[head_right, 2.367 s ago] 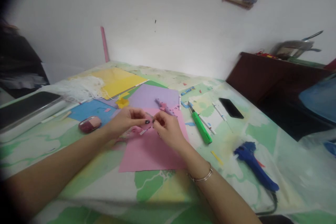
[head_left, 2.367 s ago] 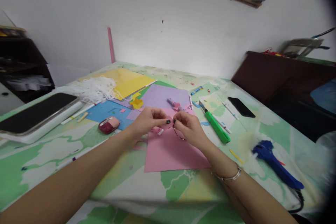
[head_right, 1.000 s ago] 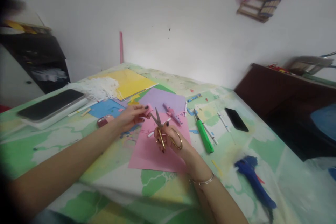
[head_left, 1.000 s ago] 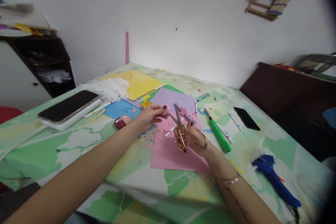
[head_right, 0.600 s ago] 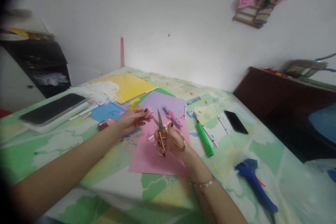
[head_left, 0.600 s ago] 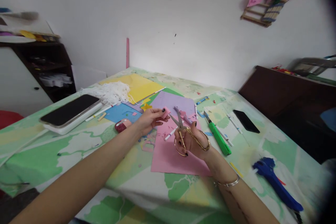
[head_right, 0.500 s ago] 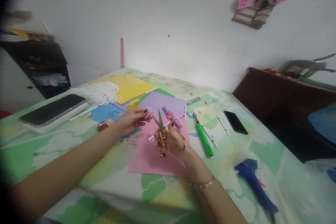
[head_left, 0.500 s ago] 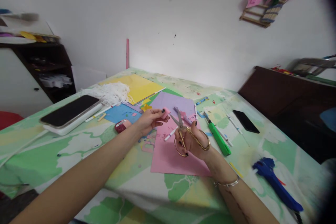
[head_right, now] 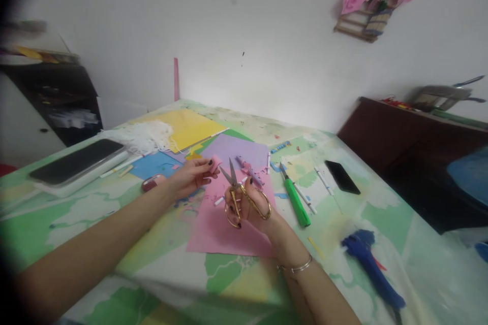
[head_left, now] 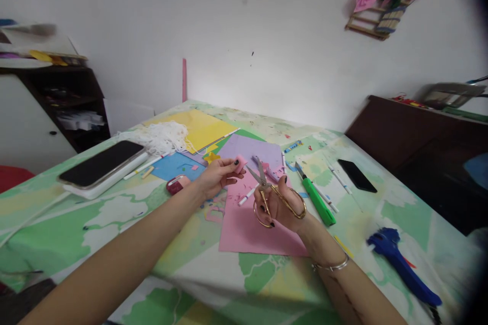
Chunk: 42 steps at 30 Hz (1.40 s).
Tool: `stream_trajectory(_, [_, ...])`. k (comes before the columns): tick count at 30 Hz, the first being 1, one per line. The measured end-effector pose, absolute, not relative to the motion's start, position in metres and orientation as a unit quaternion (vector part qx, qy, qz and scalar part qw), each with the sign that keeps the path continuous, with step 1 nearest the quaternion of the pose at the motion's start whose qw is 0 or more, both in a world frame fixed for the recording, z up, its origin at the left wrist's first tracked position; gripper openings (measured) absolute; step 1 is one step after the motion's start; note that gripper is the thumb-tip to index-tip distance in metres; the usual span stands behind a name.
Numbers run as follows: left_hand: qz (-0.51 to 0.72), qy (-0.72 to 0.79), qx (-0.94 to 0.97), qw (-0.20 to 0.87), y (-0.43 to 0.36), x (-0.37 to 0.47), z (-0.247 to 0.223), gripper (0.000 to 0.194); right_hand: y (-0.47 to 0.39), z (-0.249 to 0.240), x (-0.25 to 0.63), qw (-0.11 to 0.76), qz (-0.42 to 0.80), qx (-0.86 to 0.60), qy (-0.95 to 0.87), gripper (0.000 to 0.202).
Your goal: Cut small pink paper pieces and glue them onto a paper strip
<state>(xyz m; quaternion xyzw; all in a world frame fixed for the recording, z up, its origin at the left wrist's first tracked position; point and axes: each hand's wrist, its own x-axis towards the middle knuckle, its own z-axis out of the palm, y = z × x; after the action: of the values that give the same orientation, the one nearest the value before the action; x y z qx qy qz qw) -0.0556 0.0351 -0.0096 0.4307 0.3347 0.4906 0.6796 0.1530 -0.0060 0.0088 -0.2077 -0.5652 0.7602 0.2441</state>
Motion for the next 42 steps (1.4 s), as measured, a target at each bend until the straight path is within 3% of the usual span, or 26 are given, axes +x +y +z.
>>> stream_trajectory(13, [0.468,0.302,0.470,0.685,0.033,-0.054,-0.009,0.022,-0.007,0.011,0.152,0.238,0.758,-0.209,-0.570,0.068])
stream_trajectory(27, [0.422,0.297,0.535,0.669,0.018,-0.045,0.004,0.020,-0.006,0.002,0.153,0.283,0.721,-0.253,-0.580,0.059])
stream_trajectory(42, [0.423,0.294,0.563,0.646,0.020,-0.044,0.001,0.025,-0.007,-0.007,0.143,0.322,0.754,-0.214,-0.532,0.063])
